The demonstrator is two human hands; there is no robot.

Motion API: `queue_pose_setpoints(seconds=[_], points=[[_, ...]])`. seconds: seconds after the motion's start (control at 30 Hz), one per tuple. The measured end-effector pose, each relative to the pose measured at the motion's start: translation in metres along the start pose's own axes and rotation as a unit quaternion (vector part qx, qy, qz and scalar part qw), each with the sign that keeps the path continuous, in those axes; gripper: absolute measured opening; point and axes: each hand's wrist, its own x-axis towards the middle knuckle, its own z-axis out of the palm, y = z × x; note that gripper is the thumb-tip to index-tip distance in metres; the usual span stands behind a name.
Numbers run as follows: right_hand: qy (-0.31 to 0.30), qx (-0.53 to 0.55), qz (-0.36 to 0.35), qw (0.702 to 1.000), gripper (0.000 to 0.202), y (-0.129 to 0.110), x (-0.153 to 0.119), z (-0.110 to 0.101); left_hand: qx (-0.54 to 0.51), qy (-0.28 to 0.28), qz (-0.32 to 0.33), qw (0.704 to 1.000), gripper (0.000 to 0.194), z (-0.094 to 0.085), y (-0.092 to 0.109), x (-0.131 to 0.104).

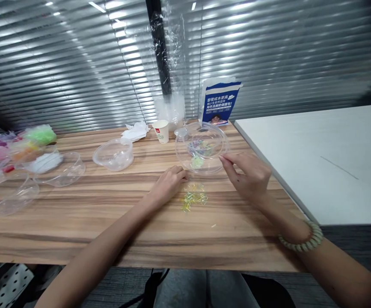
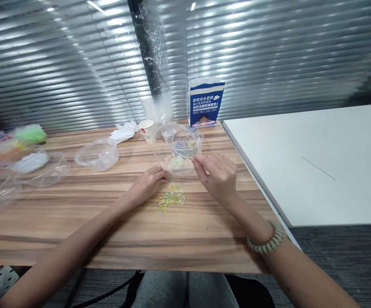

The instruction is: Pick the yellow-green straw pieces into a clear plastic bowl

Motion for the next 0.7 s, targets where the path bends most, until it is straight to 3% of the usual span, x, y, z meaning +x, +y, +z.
queue_pose_setpoints(seconds=[0.2, 0.47, 0.7], points=[[-0.003, -0.002, -0.002, 1.000, 0.003, -0.001, -0.002, 0.000, -0.030, 0.000, 0.031, 0.999, 0.011, 0.001, -0.008, -0.001], [0.005, -0.003, 0.011, 1.000, 0.005, 0.001, 0.000, 0.001, -0.041, 0.077, 0.100, 0.991, 0.012, 0.012, -0.005, 0.007], [0.000, 0.005, 0.009, 1.000, 0.004, 0.000, -0.001, 0.001, -0.081, 0.099, 0.096, 0.987, 0.010, 0.017, -0.011, 0.009]])
